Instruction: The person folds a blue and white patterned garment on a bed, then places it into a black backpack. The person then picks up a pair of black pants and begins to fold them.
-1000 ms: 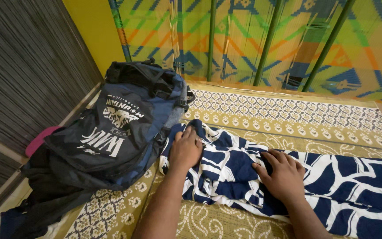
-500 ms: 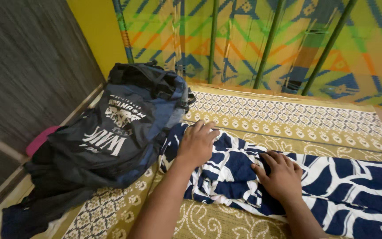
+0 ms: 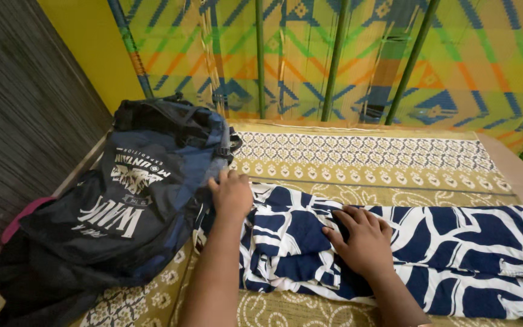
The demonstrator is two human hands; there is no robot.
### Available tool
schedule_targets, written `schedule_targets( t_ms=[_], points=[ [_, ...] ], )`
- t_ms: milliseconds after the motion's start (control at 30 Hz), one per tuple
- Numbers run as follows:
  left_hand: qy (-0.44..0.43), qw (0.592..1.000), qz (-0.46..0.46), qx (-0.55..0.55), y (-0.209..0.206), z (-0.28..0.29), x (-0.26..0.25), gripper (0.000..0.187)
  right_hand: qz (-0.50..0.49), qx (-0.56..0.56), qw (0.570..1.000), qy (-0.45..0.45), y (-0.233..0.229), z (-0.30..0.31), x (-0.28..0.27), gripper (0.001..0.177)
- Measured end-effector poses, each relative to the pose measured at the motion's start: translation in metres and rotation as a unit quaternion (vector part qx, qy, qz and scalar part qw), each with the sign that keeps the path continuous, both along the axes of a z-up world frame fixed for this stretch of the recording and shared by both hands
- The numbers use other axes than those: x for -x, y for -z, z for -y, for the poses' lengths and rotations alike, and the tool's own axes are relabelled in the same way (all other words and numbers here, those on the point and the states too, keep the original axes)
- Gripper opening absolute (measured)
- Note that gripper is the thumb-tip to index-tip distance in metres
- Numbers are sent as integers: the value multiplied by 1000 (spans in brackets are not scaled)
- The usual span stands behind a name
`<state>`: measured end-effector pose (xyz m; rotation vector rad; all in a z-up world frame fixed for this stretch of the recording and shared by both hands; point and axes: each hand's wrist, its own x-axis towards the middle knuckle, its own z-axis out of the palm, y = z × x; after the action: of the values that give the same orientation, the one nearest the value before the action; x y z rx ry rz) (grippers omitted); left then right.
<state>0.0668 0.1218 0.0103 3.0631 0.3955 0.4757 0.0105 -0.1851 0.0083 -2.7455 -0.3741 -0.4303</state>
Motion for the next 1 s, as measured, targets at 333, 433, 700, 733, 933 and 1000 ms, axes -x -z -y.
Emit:
schedule_targets(
  t_ms=[333,433,700,733,933,1000],
  points=[
    [190,970,136,70,-31,81,40,47,-15,17,1000,-4,8,3,-3,57],
    [256,964,-26,68,-33,119,65,63,10,20,1000,-9,13,6,-6,59],
    [198,970,-19,141,-10,103,90,82,-35,84,996,-12,24,8,-12,68],
    [197,970,-19,141,-7,103,90,82,-32,85,996,-14,25,8,-11,68],
    [208,969,-4,129,-2,102,88,82,-21,81,996,-18,27,10,-13,68],
    [211,968,-10,137,-4,101,89,81,-17,86,996,-17,29,11,-13,68]
  ],
)
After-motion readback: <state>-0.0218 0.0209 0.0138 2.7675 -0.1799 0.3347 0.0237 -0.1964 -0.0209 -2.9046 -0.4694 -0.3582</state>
